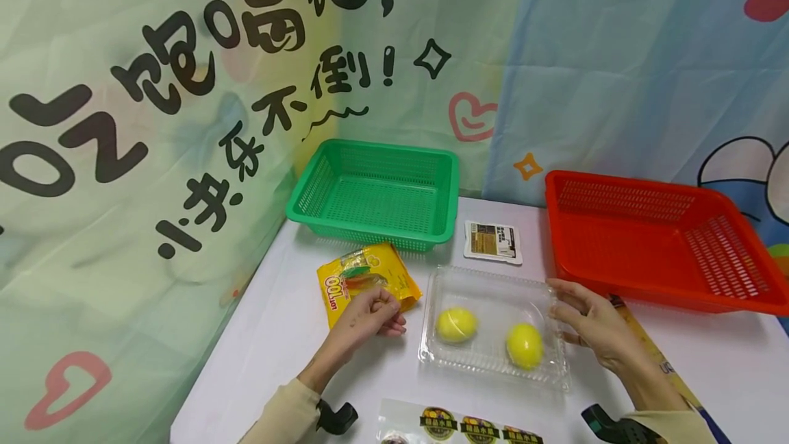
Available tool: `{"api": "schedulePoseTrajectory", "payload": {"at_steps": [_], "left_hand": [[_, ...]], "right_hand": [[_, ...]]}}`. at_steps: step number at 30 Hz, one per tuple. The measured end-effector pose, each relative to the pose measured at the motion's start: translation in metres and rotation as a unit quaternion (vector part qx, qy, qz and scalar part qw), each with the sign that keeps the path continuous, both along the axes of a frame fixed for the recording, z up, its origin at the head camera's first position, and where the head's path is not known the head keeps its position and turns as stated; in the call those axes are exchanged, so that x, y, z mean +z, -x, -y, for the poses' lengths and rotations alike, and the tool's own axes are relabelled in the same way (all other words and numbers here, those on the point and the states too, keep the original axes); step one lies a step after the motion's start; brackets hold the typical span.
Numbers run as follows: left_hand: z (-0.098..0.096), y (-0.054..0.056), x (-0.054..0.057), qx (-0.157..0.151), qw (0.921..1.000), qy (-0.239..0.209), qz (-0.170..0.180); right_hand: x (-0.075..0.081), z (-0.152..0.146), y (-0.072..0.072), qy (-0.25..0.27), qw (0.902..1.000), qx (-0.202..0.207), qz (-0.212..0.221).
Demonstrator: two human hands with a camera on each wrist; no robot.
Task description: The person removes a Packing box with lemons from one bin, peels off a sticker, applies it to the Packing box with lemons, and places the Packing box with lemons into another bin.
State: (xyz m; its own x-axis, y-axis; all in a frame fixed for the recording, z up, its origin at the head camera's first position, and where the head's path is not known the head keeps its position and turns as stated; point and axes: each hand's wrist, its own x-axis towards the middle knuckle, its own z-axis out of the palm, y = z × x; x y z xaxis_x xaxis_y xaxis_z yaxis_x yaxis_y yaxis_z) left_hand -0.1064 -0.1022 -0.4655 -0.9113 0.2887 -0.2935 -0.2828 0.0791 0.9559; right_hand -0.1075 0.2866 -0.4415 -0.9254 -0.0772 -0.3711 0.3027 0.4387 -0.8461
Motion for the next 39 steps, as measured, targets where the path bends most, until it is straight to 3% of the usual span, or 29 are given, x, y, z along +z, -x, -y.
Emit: {"api": "schedulePoseTrajectory", "payload": {"at_steps": [9, 16, 24, 29, 33, 39], "left_hand": [[0.005, -0.008, -0.007, -0.02, 0.9998, 0.005, 0.006], [0.01, -0.018, -0.014, -0.044, 0.9981, 0.043, -0.005], [0.026, -0.03, -0.012, -0.093, 0.9889, 0.115, -0.008], [0.035, -0.038, -0.009, -0.137, 0.9761, 0.168, -0.01], [0.038, -0.047, -0.008, -0.154, 0.9704, 0.185, 0.01], [0.039, -0.062, -0.009, -0.151, 0.9731, 0.171, 0.032]], "right_hand": [[-0.001, 0.0, -0.004, -0.026, 0.9996, 0.001, 0.008], [0.007, -0.008, -0.024, -0.067, 0.9968, 0.002, -0.043], [0.024, -0.008, -0.046, -0.146, 0.9839, -0.035, -0.098], [0.032, -0.001, -0.06, -0.189, 0.964, -0.06, -0.177], [0.04, 0.006, -0.067, -0.2, 0.9521, -0.08, -0.217], [0.05, 0.022, -0.081, -0.183, 0.9553, -0.096, -0.211]]}}
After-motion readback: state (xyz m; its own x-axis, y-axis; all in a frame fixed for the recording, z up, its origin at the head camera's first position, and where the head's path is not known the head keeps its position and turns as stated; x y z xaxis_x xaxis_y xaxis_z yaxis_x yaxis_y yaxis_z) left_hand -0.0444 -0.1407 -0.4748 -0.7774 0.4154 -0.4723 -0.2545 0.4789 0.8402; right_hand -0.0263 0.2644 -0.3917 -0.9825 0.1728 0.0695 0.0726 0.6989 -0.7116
